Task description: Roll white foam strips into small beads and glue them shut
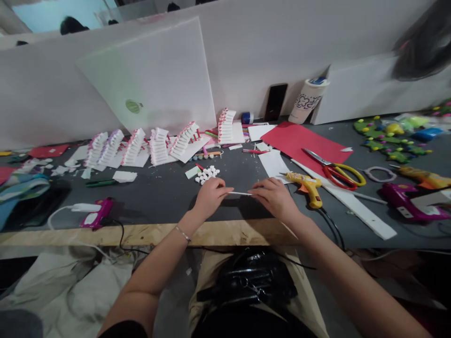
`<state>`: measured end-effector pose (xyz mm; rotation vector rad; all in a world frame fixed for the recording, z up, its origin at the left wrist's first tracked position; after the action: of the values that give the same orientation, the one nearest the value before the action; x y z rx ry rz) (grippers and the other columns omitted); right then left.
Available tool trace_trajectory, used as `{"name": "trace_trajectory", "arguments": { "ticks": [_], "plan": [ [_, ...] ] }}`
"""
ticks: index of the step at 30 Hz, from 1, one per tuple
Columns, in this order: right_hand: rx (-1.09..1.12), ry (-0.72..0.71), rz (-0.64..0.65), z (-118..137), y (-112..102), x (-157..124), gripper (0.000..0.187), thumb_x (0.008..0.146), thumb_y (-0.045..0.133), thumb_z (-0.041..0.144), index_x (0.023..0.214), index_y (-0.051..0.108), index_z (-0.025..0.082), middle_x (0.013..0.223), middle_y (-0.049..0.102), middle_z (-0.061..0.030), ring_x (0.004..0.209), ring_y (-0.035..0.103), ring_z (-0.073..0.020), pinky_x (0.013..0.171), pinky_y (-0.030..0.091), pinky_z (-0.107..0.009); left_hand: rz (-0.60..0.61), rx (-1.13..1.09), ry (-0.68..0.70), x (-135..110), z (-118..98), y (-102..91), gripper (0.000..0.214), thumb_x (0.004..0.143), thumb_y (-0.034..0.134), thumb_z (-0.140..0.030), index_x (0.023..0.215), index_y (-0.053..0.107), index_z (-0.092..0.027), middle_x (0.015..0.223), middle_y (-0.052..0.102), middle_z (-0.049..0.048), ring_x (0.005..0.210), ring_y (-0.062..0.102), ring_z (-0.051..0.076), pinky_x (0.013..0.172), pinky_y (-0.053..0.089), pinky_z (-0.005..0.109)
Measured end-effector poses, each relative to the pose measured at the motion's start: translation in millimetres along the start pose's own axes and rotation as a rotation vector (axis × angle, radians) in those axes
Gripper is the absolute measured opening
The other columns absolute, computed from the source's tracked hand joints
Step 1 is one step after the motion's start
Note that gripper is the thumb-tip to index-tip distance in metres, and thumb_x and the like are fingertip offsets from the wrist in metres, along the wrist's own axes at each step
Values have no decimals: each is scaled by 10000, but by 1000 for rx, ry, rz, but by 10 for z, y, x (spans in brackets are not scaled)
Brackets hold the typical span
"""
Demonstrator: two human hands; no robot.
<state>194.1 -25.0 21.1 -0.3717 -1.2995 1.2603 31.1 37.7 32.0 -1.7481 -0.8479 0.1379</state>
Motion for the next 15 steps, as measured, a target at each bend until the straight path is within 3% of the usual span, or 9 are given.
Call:
{"name": "trace_trajectory", "arguments": {
  "ticks": [3, 5, 8, 15],
  "plan": [
    [-171, -140, 74, 118, 6, -152, 250, 930, 529, 131, 1025, 738, 230, 913, 715, -74, 857, 562, -219, 767, 393, -344, 44, 203, 169, -125, -100, 176, 278, 985, 445, -199, 1005, 723, -193, 904, 682, 73, 854, 576, 188, 768, 404, 331],
    [-202, -196, 141, 174, 46, -268, 266, 923, 516, 90, 1056, 720, 198, 896, 714, -73, 834, 551, -214, 769, 389, -342, 105, 236, 207, -237, -129, 286, 230, 971, 473, -155, 984, 703, -171, 914, 692, 62, 861, 573, 181, 777, 390, 328],
    [-175, -141, 151, 121, 60, -406, 220, 945, 505, 123, 1006, 709, 178, 903, 722, -70, 817, 549, -212, 747, 387, -346, 151, 166, 109, -367, -82, 335, 153, 951, 535, -173, 938, 687, -161, 935, 702, 50, 862, 570, 175, 767, 377, 325],
    [31, 230, 65, -252, 103, -565, 285, 977, 489, 364, 884, 716, 219, 845, 680, -77, 798, 555, -231, 735, 420, -374, 131, -36, -226, -463, 119, 293, 201, 952, 562, -299, 876, 728, -214, 894, 691, 32, 867, 556, 181, 770, 356, 341]
  ]
}}
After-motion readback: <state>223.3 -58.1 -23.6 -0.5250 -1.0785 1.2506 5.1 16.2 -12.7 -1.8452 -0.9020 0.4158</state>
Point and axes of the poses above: each hand's wrist, its own x-axis towards the middle knuckle, its own y-axis out of the palm, z = x × y, the point moved 8 cm from there along x, towards the middle knuckle
